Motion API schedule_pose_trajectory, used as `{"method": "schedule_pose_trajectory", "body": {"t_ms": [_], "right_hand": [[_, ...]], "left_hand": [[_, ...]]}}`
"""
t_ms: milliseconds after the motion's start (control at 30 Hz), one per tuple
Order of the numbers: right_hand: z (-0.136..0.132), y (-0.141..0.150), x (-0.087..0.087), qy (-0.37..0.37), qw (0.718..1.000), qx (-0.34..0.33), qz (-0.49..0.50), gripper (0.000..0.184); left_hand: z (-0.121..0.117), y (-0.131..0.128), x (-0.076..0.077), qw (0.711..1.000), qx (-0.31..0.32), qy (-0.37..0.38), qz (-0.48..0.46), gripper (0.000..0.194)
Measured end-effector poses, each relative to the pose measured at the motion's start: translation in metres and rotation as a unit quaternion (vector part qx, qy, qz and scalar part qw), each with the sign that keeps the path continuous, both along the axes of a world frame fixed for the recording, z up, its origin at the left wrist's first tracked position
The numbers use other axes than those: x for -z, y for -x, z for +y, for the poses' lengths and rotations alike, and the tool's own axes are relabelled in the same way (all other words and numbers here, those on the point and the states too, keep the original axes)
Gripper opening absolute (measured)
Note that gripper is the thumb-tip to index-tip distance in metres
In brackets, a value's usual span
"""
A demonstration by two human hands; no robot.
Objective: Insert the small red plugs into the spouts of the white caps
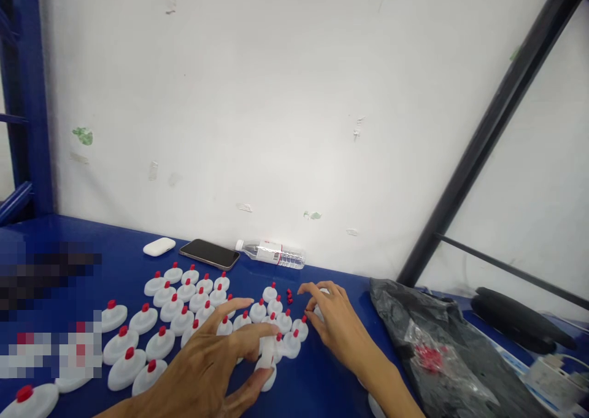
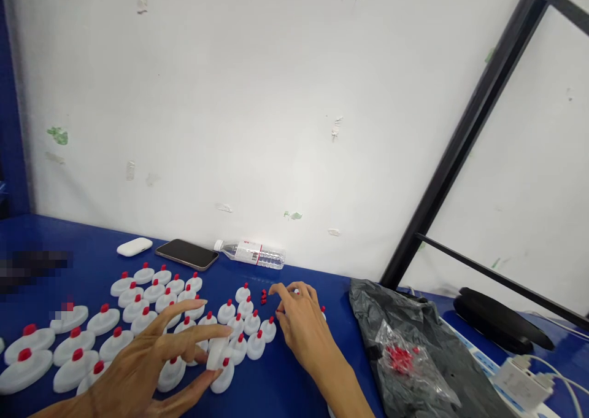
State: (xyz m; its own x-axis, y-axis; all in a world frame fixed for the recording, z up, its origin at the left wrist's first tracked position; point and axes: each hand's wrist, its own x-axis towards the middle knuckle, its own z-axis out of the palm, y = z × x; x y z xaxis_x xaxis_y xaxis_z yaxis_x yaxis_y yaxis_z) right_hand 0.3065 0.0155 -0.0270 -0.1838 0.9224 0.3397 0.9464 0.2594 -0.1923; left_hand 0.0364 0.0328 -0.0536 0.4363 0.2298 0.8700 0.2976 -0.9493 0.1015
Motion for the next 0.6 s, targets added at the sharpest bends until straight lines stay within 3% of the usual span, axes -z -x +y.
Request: {"method": "schedule_pose_trajectory", "body": {"t_ms": [300,467,600], "right_hand": [[-0.014,0.013,-0.022,0.012,0.98,-0.013,0.198,0.029],[-0.015,0.014,-0.023,0.03,0.956,-0.053,0.289,0.027],[-0.016,0.017,-0.027,0.064,0.919,-0.098,0.377,0.035]], "left_hand": [[0.001,0.002,0.012,0.999,-0.024,0.015,0.024,0.038],[-0.001,0.0,0.007,1.0,-0.012,0.011,0.009,0.031],[-0.001,-0.001,0.001,0.999,-0.01,0.015,0.037,0.016]]}}
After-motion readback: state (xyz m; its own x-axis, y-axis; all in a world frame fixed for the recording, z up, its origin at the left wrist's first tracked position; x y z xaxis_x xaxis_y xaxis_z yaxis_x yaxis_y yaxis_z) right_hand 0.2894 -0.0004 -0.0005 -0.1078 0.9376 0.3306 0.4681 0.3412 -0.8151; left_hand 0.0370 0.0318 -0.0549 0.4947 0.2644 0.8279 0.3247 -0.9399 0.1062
